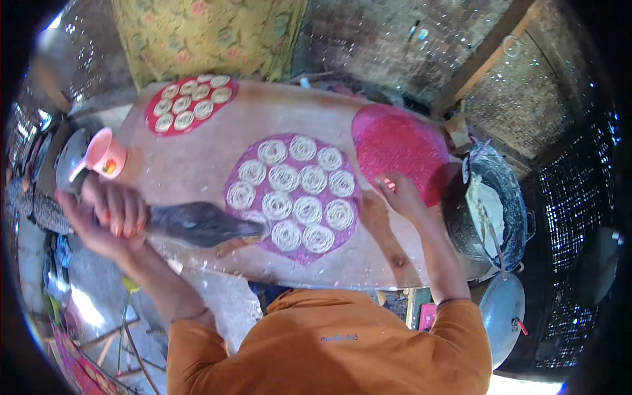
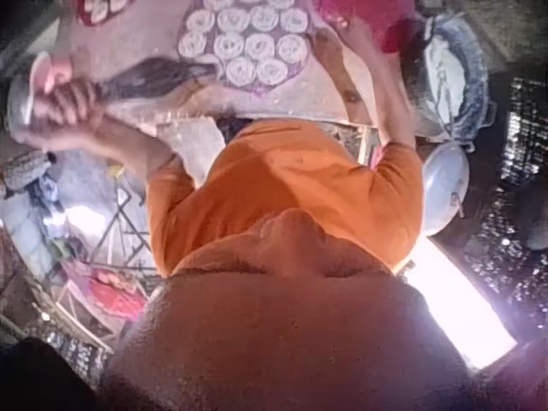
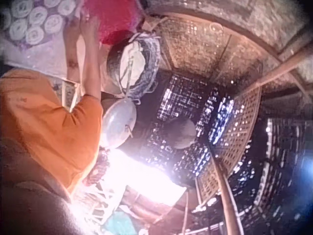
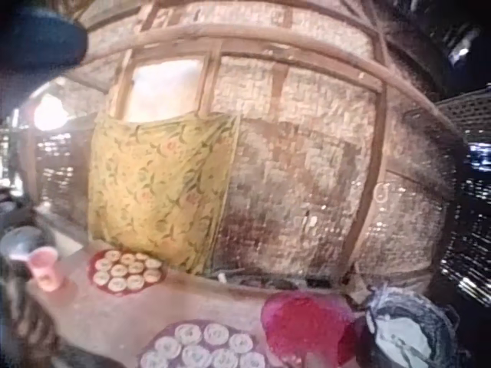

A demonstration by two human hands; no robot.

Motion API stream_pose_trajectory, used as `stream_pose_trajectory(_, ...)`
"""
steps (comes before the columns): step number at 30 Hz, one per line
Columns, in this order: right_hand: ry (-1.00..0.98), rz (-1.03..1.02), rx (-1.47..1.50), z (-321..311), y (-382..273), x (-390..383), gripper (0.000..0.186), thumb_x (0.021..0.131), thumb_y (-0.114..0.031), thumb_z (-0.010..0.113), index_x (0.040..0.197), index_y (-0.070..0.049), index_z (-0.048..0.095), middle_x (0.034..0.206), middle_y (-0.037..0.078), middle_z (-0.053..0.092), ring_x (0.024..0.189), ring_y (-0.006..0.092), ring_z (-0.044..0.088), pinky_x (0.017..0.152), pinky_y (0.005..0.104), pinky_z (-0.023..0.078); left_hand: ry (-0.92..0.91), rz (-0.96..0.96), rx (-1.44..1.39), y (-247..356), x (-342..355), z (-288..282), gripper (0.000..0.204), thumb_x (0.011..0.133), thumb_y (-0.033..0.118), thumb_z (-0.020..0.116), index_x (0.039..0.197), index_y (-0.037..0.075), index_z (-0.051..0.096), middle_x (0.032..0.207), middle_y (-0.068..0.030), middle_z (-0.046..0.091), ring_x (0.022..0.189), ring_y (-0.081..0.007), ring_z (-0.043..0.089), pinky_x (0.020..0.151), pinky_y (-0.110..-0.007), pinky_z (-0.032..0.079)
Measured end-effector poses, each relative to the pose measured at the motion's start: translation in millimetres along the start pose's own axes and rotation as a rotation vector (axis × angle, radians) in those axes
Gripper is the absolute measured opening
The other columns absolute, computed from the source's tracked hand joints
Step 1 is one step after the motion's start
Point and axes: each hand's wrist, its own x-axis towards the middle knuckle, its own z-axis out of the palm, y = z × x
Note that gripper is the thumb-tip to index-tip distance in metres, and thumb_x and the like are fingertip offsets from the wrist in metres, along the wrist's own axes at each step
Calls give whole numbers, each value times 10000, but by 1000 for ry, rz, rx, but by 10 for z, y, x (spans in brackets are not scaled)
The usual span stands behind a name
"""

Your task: The person creates spiral shapes on a mat using a handheld extruder, refilling the tool with dough from a large basin between applications.

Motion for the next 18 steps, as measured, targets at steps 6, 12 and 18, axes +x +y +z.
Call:
stream_pose_trajectory(6,101,-16,-490,228,958,198,584,807,-419,653,1221,-20,551,1264,226,507,1168,377,500,988,455,401,389,-44,492,-38,-206,-233,610,968,575,247,622,84,356,439,-32,346,311,-112,293,320,-245,291)
stream_pose_trajectory(12,10,11,-487,314,902,257,423,838,-369,597,1116,-50,599,1186,210,562,1056,385,560,877,465,461,491,-33,571,-160,-259,-366,553,979,534,294,651,95,360,442,-11,340,307,-92,278,309,-228,279)
stream_pose_trajectory(18,351,111,-235,-246,858,557,156,831,-191,560,898,-75,639,813,233,623,775,420,613,671,514,478,578,-37,543,3,-220,-376,546,980,534,292,661,96,356,443,-5,318,307,-89,263,306,-220,265)
